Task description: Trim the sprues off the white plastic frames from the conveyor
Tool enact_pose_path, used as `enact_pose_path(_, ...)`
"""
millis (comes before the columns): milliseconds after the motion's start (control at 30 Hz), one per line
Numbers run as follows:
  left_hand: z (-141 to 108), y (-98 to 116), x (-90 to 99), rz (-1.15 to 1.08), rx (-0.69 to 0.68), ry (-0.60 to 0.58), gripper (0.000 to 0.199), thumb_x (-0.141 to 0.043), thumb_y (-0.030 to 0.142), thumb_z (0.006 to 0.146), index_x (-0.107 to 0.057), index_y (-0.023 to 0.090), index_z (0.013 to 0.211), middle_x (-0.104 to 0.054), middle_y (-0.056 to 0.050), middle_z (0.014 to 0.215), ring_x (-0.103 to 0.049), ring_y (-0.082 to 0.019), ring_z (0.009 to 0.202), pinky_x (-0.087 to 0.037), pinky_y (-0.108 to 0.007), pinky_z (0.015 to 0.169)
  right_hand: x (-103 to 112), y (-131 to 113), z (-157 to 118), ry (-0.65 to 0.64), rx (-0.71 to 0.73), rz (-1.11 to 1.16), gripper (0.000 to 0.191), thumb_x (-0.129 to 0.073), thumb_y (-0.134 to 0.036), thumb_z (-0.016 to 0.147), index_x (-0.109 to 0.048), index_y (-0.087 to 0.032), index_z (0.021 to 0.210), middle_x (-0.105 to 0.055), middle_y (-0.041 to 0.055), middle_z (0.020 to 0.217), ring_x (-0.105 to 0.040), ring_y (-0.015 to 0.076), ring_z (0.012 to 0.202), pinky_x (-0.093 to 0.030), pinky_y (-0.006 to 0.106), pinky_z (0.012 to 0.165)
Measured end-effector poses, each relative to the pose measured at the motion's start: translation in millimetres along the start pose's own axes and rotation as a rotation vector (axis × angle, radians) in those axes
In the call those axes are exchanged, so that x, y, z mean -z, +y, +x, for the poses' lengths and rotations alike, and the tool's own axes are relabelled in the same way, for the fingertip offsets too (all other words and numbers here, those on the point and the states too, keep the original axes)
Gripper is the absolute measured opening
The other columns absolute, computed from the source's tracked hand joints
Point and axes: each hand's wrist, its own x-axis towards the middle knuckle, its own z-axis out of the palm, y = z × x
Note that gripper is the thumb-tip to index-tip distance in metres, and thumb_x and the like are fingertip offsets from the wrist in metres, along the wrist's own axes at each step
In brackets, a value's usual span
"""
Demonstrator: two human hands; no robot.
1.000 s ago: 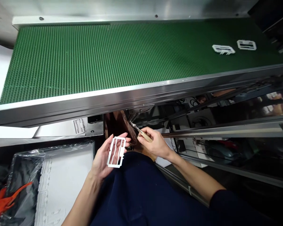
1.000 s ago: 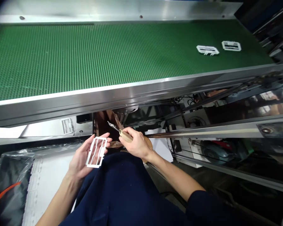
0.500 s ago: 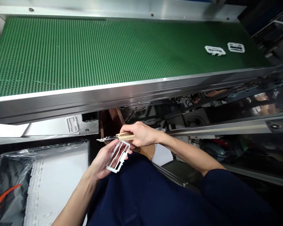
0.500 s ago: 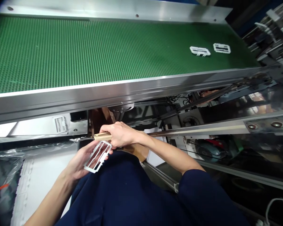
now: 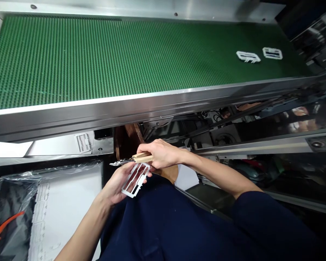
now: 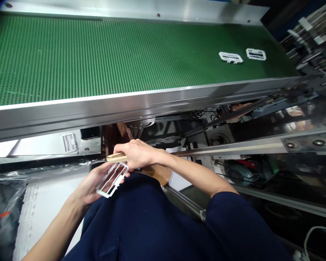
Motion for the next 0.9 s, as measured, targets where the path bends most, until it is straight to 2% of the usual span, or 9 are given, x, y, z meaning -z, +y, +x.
enact_pose_path(300,3.4,-1.8,4.9,-0.034,-0.035,-0.020,0.026,-0.042,0.013,0.086,-0.066,0.005,0.087,-0.068,-0.016,0.077,-0.066,-0.023,0.068,-0.054,-0.026,0.058,-5.7,-0.2,3.4,0.002,0.000,-0.058,0.029,-0.059,-0.018,0.062,-0.054,-0.019,0.090,-0.062,-0.0008,0.074,-0.053,0.0121,0.064,-0.027,0.019,0.055)
enact_pose_path(533,7.1,-2.8,5.0,-0.050,-0.022,-0.014,0.029,-0.038,0.018,0.090,-0.064,0.005,0.095,-0.068,-0.016,0.080,-0.063,-0.019,0.060,-0.054,-0.026,0.056,-7.9,6.3,3.9,0.052,0.020,0.008,0.032,-0.059,-0.020,0.063,-0.055,-0.019,0.095,-0.060,-0.0022,0.074,-0.053,0.0109,0.063,-0.030,0.019,0.056)
enact_pose_path(733,8.9,-3.4,9.6,-0.090,-0.030,-0.112,0.034,-0.041,0.024,0.091,-0.062,0.002,0.105,-0.066,-0.021,0.096,-0.063,-0.021,0.076,-0.054,-0.027,0.063,-5.9,15.0,0.1,0.118,-0.032,0.093,0.022,-0.058,-0.019,0.068,-0.055,-0.019,0.089,-0.059,-0.0039,0.070,-0.052,0.0085,0.060,-0.032,0.018,0.058)
enact_pose_path(900,10.3,-3.1,11.0,-0.093,0.005,-0.125,0.035,-0.042,0.025,0.091,-0.061,0.001,0.109,-0.065,-0.021,0.099,-0.063,-0.021,0.075,-0.055,-0.028,0.065,-3.9,16.4,-1.3,0.103,-0.035,0.156,0.021,-0.056,-0.018,0.068,-0.055,-0.018,0.089,-0.060,-0.0041,0.071,-0.052,0.0075,0.060,-0.033,0.017,0.058)
